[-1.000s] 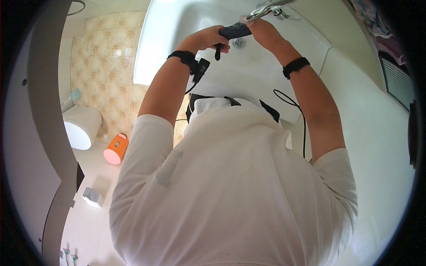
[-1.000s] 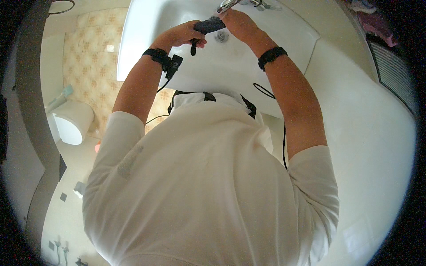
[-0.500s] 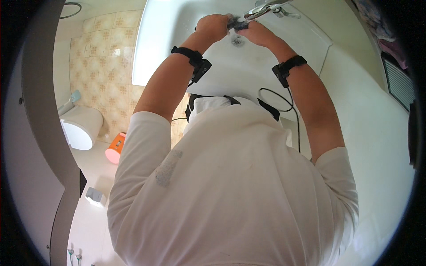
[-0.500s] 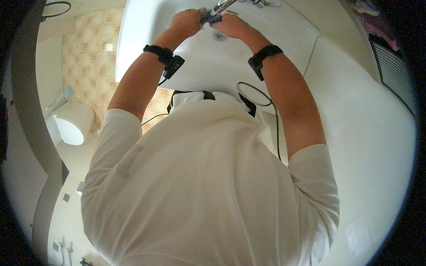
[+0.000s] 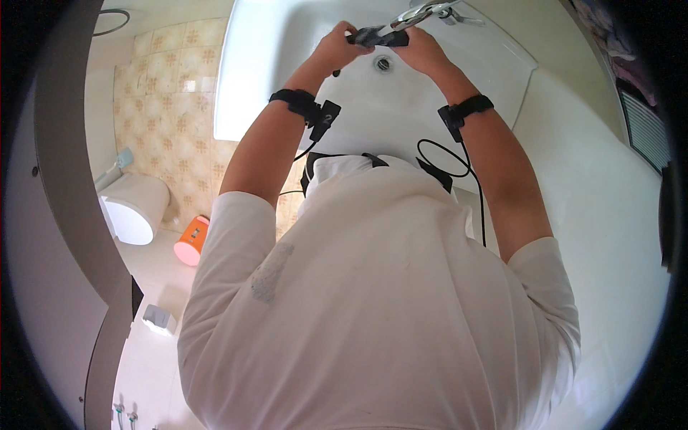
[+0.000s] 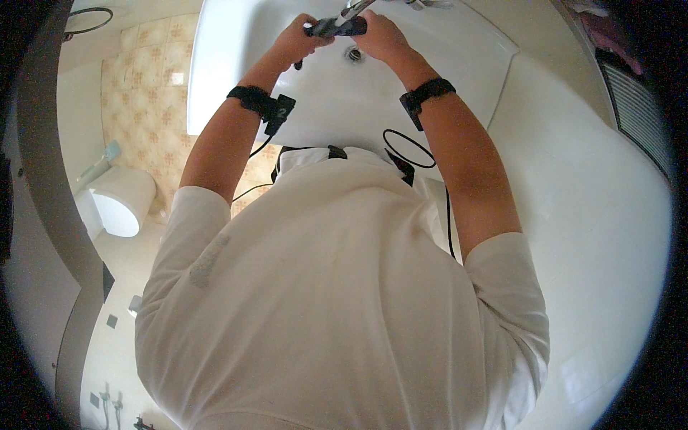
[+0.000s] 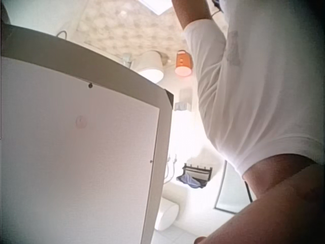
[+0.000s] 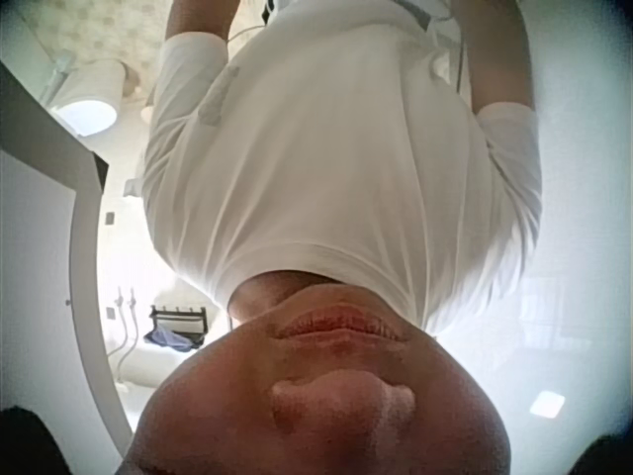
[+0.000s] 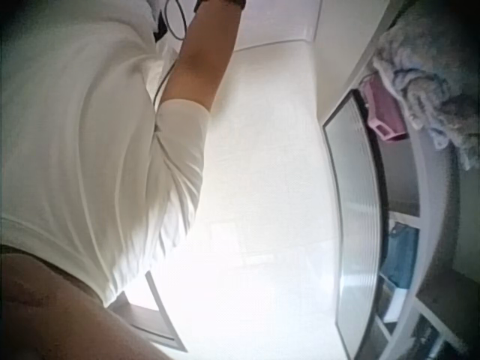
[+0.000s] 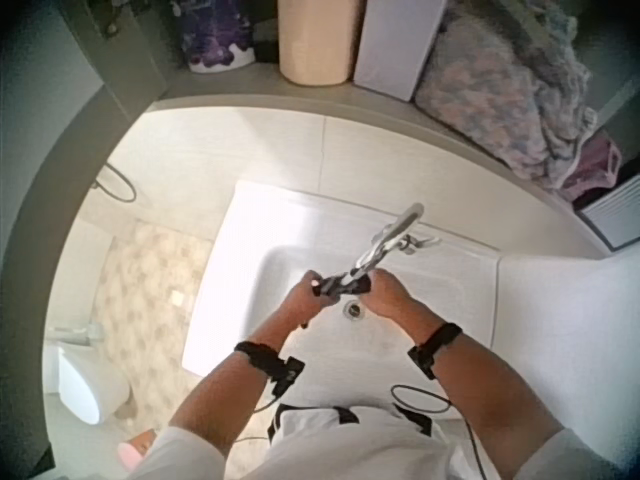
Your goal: The person rinses a cloth in a sink, wipes the wall and a window frame, and then rinses the cloth again before placing several bottles and containers into a cabinet.
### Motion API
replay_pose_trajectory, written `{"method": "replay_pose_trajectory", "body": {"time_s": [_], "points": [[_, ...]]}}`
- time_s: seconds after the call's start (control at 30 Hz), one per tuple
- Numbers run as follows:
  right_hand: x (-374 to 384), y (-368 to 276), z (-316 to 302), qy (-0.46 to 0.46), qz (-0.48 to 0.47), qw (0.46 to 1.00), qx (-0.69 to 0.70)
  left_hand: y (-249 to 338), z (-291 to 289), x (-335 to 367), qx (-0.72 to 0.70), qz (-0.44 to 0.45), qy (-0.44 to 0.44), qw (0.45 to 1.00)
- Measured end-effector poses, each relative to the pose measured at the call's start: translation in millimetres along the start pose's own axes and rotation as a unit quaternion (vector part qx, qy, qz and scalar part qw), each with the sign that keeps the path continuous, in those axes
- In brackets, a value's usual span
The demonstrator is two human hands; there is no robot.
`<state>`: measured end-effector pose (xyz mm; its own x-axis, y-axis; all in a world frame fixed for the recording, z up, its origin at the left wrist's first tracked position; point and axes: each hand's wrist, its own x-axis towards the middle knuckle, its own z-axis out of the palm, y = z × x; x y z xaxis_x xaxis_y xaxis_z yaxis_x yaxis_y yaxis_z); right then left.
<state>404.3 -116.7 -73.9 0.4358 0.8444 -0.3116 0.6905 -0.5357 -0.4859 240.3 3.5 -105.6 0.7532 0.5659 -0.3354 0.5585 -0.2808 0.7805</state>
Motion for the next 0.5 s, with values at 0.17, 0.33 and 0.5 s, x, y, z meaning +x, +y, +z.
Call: {"method": "replay_pose_trajectory", "body": {"time_s": [0.17, 0.33, 0.5], "points": [[-3, 26, 13, 0.093, -0.142, 0.979, 0.110, -1, -8, 0, -0.532, -0.078, -0.071, 0.840], [-16, 11, 1, 0.059, -0.039, 0.958, 0.277, -11, -3, -4, -0.516, 0.038, -0.071, 0.853], [-12, 26, -15, 0.094, -0.130, 0.963, 0.215, 4, -10, -16, -0.327, 0.047, -0.115, 0.937]]}}
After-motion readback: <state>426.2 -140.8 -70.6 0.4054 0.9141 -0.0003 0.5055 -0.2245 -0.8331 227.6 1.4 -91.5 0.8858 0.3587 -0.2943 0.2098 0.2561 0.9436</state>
